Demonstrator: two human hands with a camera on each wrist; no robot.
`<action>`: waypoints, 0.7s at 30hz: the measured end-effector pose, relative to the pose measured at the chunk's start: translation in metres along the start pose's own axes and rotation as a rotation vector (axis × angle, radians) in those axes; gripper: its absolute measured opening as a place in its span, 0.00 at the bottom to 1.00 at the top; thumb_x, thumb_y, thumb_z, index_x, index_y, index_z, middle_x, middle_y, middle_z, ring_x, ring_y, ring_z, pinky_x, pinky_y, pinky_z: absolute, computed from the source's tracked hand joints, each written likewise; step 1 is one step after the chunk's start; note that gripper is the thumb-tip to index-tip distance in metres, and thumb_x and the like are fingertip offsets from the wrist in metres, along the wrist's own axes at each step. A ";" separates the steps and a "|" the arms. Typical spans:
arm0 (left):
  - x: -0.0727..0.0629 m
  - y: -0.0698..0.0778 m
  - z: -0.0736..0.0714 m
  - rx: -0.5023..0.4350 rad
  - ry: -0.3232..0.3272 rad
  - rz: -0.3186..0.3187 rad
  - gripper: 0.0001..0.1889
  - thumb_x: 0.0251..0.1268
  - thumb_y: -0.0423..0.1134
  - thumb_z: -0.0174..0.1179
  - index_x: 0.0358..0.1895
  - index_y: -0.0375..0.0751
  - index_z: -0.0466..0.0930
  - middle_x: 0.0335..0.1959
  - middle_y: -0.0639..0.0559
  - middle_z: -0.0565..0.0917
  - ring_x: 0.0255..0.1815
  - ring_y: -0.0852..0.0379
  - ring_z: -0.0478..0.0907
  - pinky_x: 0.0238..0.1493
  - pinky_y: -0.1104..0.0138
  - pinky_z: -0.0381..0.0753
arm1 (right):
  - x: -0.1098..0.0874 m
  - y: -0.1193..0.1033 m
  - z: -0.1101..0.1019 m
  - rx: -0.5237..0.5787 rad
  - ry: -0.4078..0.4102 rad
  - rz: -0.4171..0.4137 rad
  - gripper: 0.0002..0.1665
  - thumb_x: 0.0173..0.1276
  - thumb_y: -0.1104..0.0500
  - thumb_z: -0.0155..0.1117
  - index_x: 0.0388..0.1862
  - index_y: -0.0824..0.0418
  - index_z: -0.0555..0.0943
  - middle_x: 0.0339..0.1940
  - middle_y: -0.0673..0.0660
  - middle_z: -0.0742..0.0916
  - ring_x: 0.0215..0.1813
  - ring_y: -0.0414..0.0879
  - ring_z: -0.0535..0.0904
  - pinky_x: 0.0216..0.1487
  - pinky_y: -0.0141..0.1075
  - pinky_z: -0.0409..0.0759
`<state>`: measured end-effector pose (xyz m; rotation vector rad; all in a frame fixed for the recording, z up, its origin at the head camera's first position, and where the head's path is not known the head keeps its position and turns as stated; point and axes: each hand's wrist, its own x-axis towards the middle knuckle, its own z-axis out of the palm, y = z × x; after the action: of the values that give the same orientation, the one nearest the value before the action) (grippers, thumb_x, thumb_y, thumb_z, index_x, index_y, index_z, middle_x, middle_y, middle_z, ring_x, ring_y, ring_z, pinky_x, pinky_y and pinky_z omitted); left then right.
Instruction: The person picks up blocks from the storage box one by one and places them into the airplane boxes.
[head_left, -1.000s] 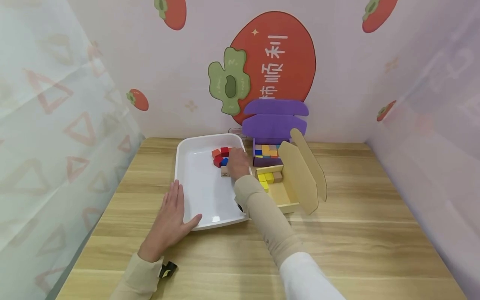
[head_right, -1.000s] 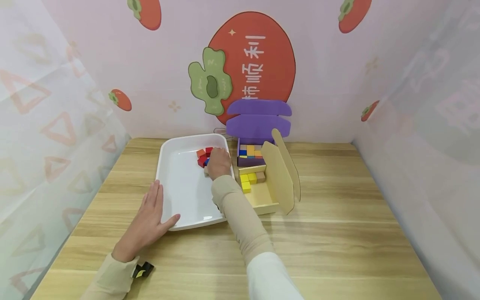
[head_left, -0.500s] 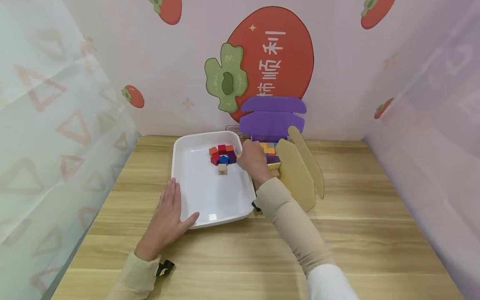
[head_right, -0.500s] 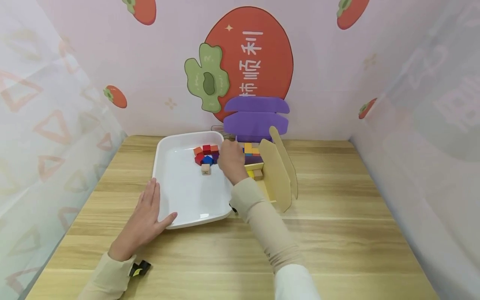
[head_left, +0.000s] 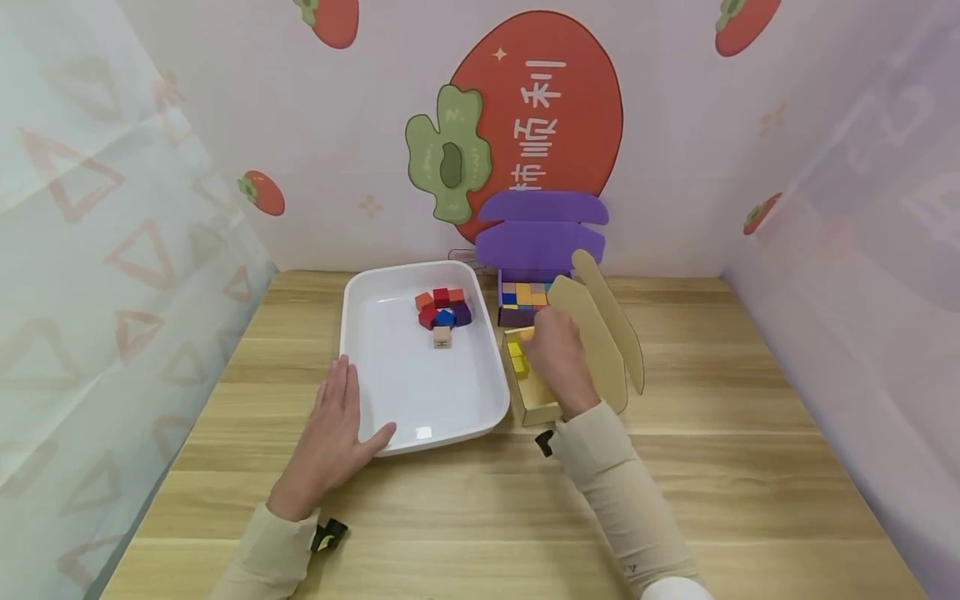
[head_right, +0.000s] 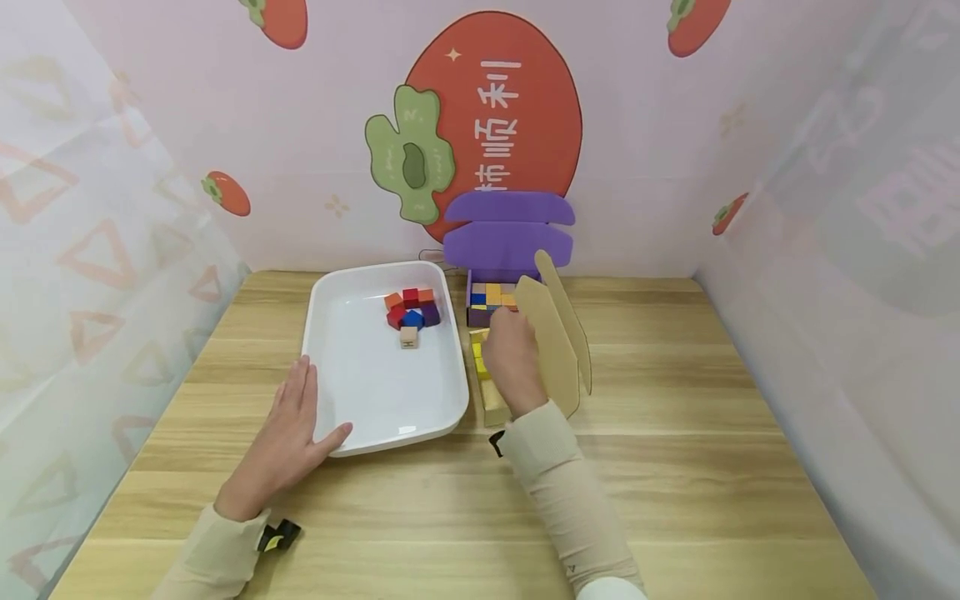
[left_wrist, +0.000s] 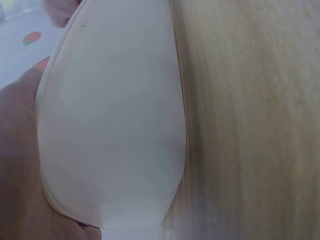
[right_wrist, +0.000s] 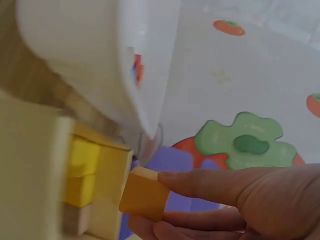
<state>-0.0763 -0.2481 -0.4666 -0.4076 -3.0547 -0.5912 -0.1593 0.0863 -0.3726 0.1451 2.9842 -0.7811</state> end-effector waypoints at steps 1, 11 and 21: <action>0.000 0.000 0.000 0.000 0.001 0.001 0.59 0.72 0.65 0.58 0.84 0.24 0.36 0.89 0.33 0.33 0.90 0.33 0.34 0.85 0.35 0.46 | -0.001 0.005 0.002 0.011 -0.004 0.008 0.10 0.69 0.64 0.71 0.29 0.69 0.83 0.26 0.59 0.81 0.26 0.49 0.74 0.23 0.34 0.72; 0.001 -0.003 0.003 -0.002 0.008 0.003 0.59 0.72 0.66 0.58 0.84 0.24 0.37 0.89 0.33 0.34 0.90 0.33 0.35 0.85 0.35 0.47 | 0.004 0.036 0.029 0.030 -0.003 0.012 0.09 0.65 0.69 0.71 0.27 0.68 0.80 0.22 0.56 0.75 0.28 0.49 0.70 0.26 0.35 0.68; 0.001 -0.002 0.002 0.002 0.009 0.006 0.59 0.72 0.66 0.58 0.84 0.24 0.37 0.89 0.33 0.35 0.90 0.33 0.35 0.85 0.36 0.47 | 0.006 0.051 0.043 0.175 0.023 -0.021 0.09 0.65 0.70 0.70 0.44 0.72 0.83 0.25 0.55 0.74 0.31 0.49 0.67 0.31 0.35 0.64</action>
<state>-0.0774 -0.2487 -0.4691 -0.4134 -3.0443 -0.5877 -0.1586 0.1102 -0.4355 0.1312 2.9396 -1.0492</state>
